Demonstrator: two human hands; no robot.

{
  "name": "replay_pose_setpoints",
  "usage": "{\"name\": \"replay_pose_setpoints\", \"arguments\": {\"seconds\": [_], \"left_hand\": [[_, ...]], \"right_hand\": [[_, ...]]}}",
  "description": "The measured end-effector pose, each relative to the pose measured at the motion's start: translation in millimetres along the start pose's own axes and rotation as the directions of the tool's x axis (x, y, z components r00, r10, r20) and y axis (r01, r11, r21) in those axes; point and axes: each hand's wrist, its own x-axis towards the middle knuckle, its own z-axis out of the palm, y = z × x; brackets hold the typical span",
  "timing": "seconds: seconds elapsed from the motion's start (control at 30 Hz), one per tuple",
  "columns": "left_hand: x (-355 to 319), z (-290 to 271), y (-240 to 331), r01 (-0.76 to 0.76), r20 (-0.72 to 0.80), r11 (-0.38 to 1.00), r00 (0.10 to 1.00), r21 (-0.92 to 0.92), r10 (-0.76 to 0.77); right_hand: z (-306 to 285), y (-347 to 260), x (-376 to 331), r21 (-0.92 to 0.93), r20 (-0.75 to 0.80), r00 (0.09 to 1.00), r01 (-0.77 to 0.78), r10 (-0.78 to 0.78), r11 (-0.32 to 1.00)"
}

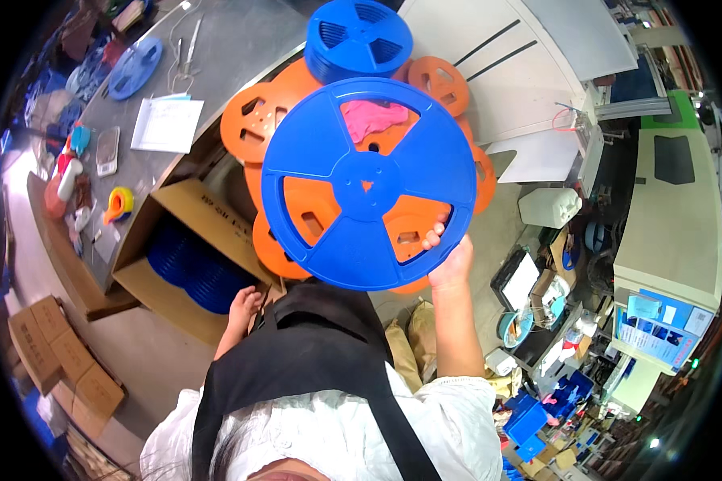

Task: The person picks up blue plastic spools, stacks them, and places them into a cardboard box. They then close the box flaps and seal the box with packing tape using a handheld dispenser.

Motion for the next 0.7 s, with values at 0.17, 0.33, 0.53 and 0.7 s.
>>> {"name": "replay_pose_setpoints", "arguments": {"seconds": [0.17,0.33,0.53,0.7], "left_hand": [[-14.3,-26.9,-13.0,0.030,-0.022,1.000,0.999,-0.006,-0.031],[-14.8,-38.3,-11.9,0.015,-0.040,1.000,0.999,-0.011,-0.015],[-14.4,-31.1,-2.7,0.007,-0.021,0.999,1.000,-0.038,-0.008],[-11.4,-25.6,0.4,-0.019,-0.005,1.000,1.000,-0.020,0.019]], "right_hand": [[15.5,25.0,-47.9,-0.119,-0.036,0.998,0.040,-0.045,0.992],[6.7,38.8,-64.6,-0.141,-0.036,0.998,0.055,-0.060,0.988],[17.0,39.6,-84.5,-0.146,-0.017,0.998,0.064,-0.067,0.987],[14.3,39.3,-86.2,-0.153,0.034,0.997,0.078,-0.073,0.985]]}}
